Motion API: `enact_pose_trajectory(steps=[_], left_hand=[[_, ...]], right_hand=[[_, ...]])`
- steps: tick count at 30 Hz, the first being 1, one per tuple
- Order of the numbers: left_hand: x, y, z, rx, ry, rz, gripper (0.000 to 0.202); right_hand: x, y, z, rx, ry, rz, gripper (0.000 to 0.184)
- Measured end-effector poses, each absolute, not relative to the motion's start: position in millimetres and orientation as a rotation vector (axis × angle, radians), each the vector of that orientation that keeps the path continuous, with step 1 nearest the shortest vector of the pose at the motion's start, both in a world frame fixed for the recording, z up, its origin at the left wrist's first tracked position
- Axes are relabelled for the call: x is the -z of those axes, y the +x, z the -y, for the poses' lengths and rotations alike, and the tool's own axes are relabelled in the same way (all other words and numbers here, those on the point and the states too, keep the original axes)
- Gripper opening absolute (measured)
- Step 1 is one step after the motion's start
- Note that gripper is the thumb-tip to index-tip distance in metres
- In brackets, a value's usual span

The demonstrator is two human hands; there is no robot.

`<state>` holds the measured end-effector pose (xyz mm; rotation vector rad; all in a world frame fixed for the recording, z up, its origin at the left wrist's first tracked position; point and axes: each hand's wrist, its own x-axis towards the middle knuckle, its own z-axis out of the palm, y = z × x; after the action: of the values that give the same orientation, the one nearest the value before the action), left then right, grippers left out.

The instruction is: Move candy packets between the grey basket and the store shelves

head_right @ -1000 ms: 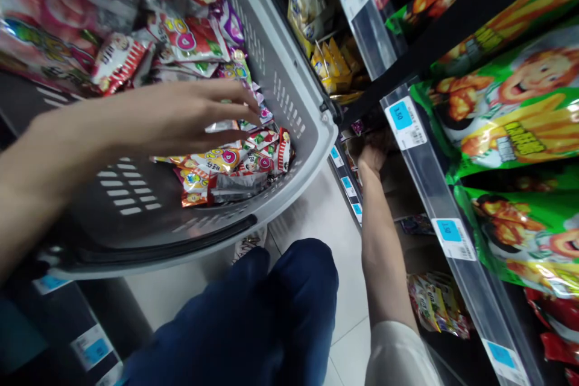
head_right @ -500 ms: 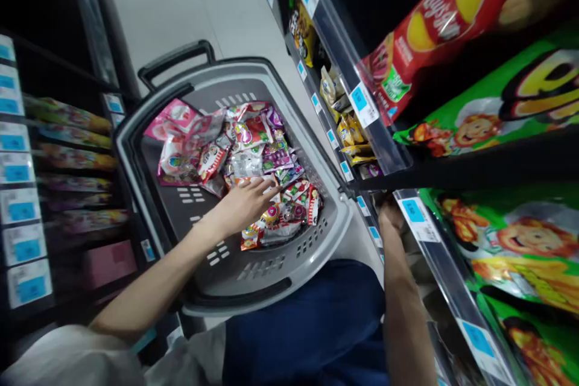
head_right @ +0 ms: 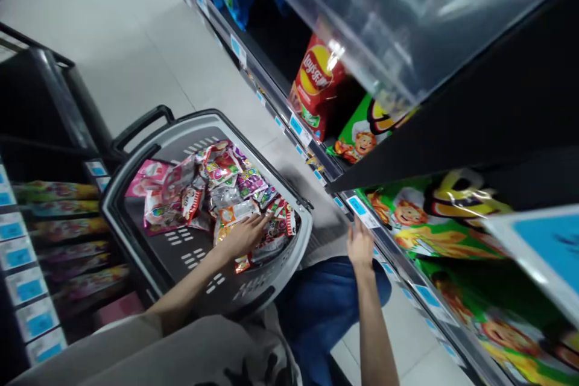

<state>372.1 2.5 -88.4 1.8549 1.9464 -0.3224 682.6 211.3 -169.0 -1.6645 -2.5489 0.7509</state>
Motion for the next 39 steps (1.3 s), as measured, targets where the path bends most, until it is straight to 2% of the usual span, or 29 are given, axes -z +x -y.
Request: enact_pose_trajectory(steps=[4,8,14,17,20,23,28,32,34,36,39], left_hand=[[95,379,-8,0.243,1.789,-1.855,0.075],[103,392,-18,0.104,1.855,-1.72,0.081],[119,407,-48,0.037,1.751,-1.717,0.067],[118,403,-62,-0.181,1.573,-1.828,0.063],[109,398,-70,-0.451,1.445,-1.949,0.043],[97,392,-74,-0.627,1.37,-2.09,0.029],[66,388,-74,-1.017,1.153,-2.362,0.033],[21,395,-76,-1.695,0.829,-2.067,0.029],[-6,405,-81,-1.866,0.703,-1.776,0.033],[-29,423,-89,-1.872,0.59,-1.489,0.038],[-45,465,-105,-1.638,0.418,-1.155,0.042]], right_hand=[[151,721,-137,-0.644,-1.367,2.628,0.055],[144,763,-92,-0.595,-1.286,2.684,0.051],[96,811,-66,-0.612,-1.269,2.898,0.055],[80,839,-59,-0.644,-1.372,3.097,0.052],[78,857,-57,-0.697,-1.51,3.281,0.049],[72,853,-60,-0.696,-1.47,3.255,0.048],[32,817,-75,-0.68,-1.171,3.043,0.047],[-4,785,-85,-0.896,-1.195,2.862,0.046],[-16,770,-86,-1.11,-1.225,2.682,0.044],[-24,755,-85,-1.35,-1.24,2.386,0.048],[-32,738,-82,-1.713,-1.188,1.737,0.083]])
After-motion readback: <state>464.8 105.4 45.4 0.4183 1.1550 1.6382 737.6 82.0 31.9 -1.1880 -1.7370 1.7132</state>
